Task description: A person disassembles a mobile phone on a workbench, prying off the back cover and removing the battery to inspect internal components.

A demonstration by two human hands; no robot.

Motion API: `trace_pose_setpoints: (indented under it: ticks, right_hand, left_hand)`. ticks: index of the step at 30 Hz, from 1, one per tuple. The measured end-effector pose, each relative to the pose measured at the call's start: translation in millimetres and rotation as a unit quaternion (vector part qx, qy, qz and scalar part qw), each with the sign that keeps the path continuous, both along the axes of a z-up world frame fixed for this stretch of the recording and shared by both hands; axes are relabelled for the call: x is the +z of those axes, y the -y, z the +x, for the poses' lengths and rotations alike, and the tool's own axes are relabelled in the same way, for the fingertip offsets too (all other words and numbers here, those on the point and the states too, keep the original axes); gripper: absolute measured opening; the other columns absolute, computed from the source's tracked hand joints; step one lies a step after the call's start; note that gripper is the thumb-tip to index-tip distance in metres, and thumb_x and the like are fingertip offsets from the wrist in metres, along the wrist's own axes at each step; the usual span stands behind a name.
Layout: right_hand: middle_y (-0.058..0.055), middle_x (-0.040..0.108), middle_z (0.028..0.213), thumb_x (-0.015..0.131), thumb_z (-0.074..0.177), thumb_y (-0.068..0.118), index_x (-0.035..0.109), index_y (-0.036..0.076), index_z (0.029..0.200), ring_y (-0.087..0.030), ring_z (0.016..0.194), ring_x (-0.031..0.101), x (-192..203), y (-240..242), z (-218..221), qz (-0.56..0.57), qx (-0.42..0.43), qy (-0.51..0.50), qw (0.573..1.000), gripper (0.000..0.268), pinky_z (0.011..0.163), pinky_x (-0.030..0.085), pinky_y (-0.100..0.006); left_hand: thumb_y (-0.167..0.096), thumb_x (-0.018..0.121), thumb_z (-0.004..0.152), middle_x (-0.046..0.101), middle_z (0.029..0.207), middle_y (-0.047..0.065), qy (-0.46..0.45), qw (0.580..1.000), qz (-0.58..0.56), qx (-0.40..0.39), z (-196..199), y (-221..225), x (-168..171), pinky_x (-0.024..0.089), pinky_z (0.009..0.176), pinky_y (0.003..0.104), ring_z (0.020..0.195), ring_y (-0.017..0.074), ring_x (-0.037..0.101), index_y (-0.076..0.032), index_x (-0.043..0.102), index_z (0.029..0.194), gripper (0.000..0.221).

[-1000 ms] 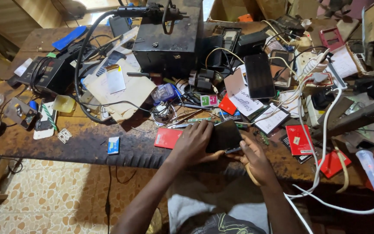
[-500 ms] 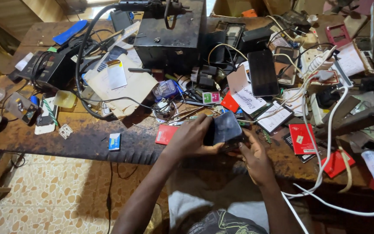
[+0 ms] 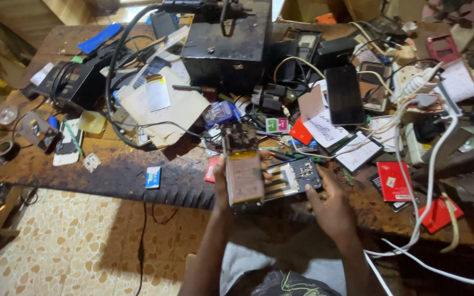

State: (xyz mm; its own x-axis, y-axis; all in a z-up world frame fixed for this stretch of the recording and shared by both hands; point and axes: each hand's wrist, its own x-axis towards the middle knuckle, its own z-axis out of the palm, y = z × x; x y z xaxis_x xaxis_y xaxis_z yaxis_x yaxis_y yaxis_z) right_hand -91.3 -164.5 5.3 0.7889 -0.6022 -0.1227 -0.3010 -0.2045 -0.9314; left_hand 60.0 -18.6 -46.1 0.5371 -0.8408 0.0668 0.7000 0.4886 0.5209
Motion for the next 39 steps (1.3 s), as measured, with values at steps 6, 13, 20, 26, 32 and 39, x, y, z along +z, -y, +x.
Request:
trace_pose_setpoints:
  ticks: [6,13,20,26,32,39]
  right_hand:
    - [-0.014,0.060,0.106,0.053,0.081,0.032,0.047,0.019,0.126,-0.034,0.092,0.058,19.5,-5.3,1.3,-0.185,0.003,-0.176,0.967,0.047,0.075,0.046,-0.045]
    - [-0.018,0.063,0.088,0.045,0.082,0.042,0.040,0.024,0.129,-0.032,0.082,0.061,22.7,-14.5,10.1,-0.181,-0.012,-0.329,0.927,0.051,0.070,0.050,-0.044]
    - [-0.006,0.048,0.054,0.047,0.080,0.044,0.051,0.030,0.117,-0.023,0.053,0.051,20.3,-10.1,11.9,-0.203,-0.040,-0.306,0.929,0.039,0.051,0.038,-0.036]
    - [-0.003,0.054,0.060,0.054,0.084,0.023,0.060,0.016,0.104,-0.017,0.053,0.050,13.1,-13.5,18.3,-0.202,-0.127,-0.114,0.964,0.022,0.048,0.038,-0.032]
    - [-0.012,0.048,0.103,0.043,0.086,0.014,0.038,-0.001,0.121,-0.018,0.094,0.047,23.1,-35.4,47.9,-0.091,-0.058,0.219,0.970,0.038,0.084,0.040,-0.029]
    - [-0.018,0.038,0.128,0.063,0.070,0.015,0.027,0.009,0.129,-0.025,0.088,0.058,50.7,-62.3,62.7,-0.093,-0.020,0.156,0.983,0.069,0.065,0.051,-0.030]
  left_hand:
    - [-0.062,0.048,0.072,0.052,0.108,0.022,-0.114,0.978,-0.123,-0.122,-16.8,-0.7,24.6,0.043,0.089,0.039,0.098,0.0307,0.054,0.007,0.024,0.133,0.096]
    - [-0.056,0.044,0.081,0.053,0.107,0.017,-0.096,0.967,-0.157,-0.174,-7.9,4.5,41.4,0.043,0.091,0.036,0.098,0.0263,0.056,0.007,0.027,0.133,0.084]
    - [-0.055,0.046,0.081,0.051,0.115,0.019,-0.122,0.931,-0.217,-0.266,10.1,22.4,34.5,0.041,0.095,0.037,0.104,0.0281,0.054,0.007,0.023,0.136,0.086]
    - [-0.056,0.035,0.086,0.044,0.126,0.026,-0.102,0.956,-0.164,-0.220,7.7,24.4,25.2,0.035,0.102,0.042,0.112,0.0343,0.049,0.007,0.021,0.138,0.083]
    - [-0.060,0.028,0.086,0.042,0.127,0.023,-0.042,0.987,0.005,-0.156,5.3,20.8,-0.9,0.034,0.099,0.047,0.115,0.0338,0.044,0.000,0.032,0.133,0.077]
    - [-0.054,0.032,0.088,0.046,0.123,0.020,-0.050,0.990,0.074,-0.111,2.6,19.2,-7.2,0.040,0.096,0.040,0.112,0.0312,0.047,-0.001,0.040,0.127,0.066]
